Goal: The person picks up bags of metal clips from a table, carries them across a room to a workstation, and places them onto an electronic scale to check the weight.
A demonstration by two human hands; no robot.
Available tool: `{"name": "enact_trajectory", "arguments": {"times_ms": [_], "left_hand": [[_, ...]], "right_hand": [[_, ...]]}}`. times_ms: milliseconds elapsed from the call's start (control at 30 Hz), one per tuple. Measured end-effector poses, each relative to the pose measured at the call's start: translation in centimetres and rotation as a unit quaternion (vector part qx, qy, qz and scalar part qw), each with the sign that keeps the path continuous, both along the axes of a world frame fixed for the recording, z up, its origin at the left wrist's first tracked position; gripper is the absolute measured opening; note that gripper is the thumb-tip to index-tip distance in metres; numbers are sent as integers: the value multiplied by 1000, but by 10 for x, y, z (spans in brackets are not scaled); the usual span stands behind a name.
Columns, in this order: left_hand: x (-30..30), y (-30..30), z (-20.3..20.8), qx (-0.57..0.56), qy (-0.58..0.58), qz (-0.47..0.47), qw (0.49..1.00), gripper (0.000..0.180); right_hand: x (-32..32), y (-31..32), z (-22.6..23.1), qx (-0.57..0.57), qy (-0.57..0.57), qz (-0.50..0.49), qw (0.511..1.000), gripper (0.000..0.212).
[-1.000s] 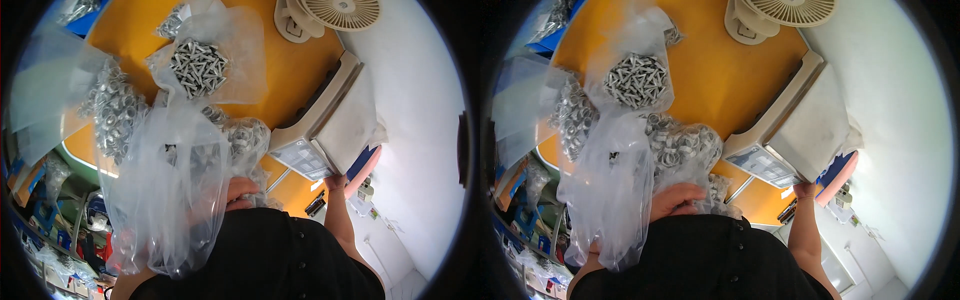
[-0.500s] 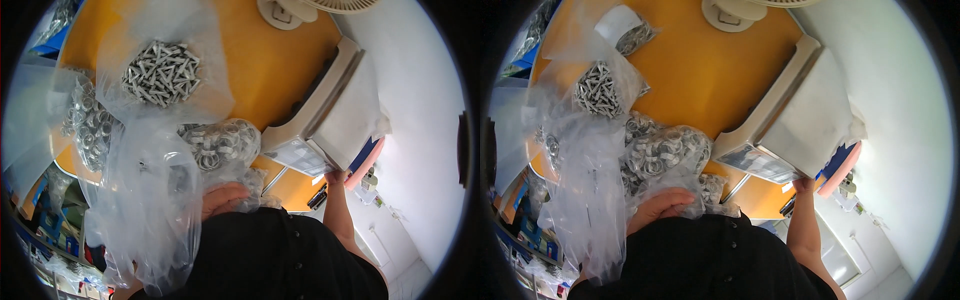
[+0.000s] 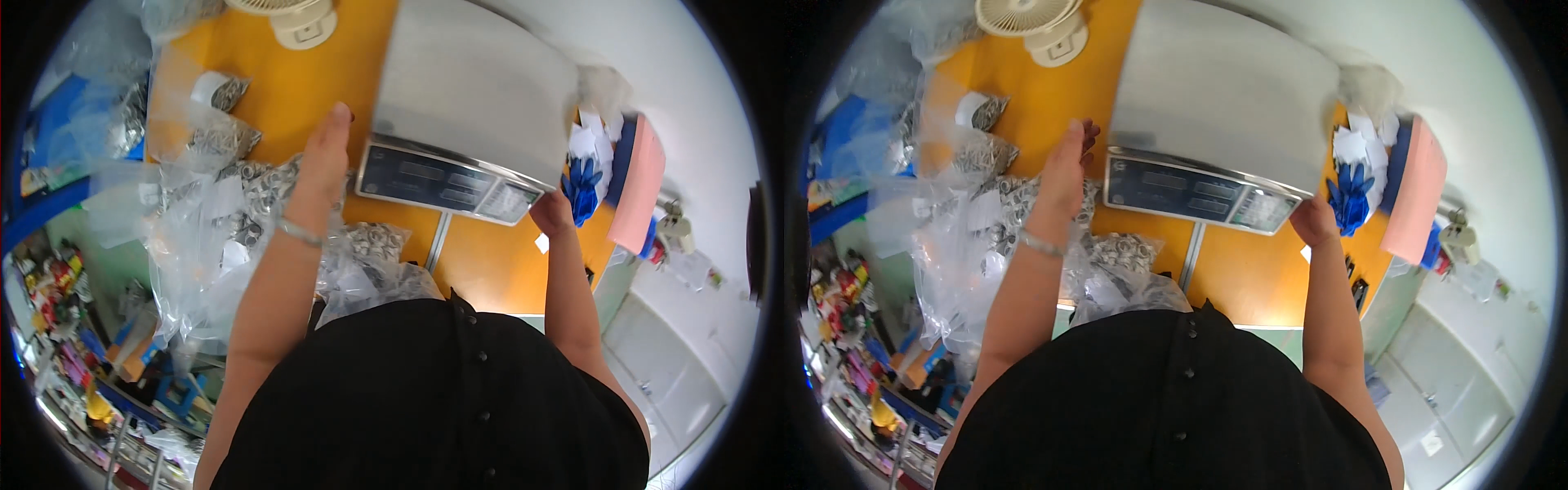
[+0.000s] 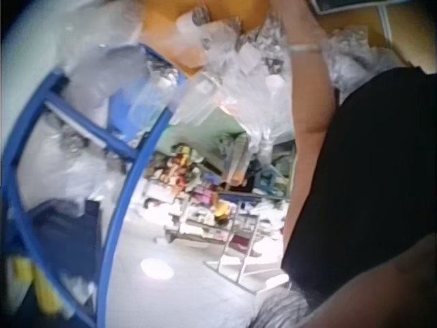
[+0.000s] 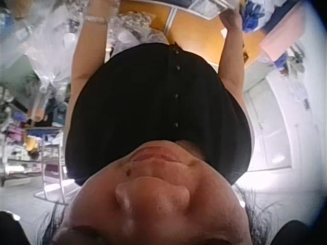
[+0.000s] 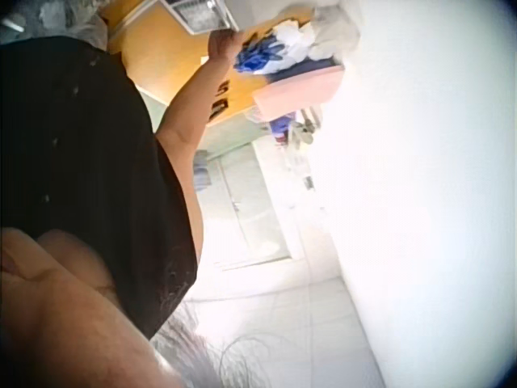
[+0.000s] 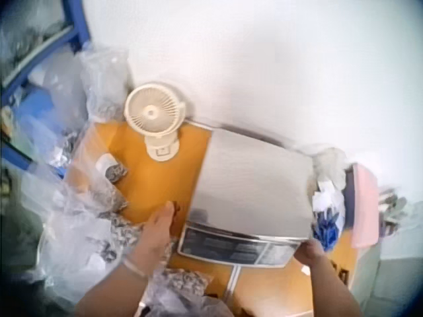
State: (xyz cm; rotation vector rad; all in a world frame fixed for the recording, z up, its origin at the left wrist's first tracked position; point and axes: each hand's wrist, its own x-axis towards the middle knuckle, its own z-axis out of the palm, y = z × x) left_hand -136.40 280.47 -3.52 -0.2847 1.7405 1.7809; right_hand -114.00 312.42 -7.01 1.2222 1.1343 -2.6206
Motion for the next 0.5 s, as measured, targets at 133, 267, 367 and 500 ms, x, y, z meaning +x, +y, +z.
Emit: {"name": "enact_trajectory", "arguments": {"times_ms": [133, 267, 367, 500], "left_hand": [[-10, 30, 5, 152, -125, -93, 976, 58], [-6, 38, 7, 118, -159, -30, 980, 61], [-8, 38, 13, 91, -168, 3, 982, 66], [-14, 42, 25, 95, -119, -40, 988, 68]], "right_hand": [[9, -9, -4, -51, 79, 38, 995, 36], [22, -11, -16, -42, 126, 18, 991, 36], [21, -23, -8, -72, 149, -48, 985, 36], [29, -43, -9, -43, 213, -62, 974, 36]]}}
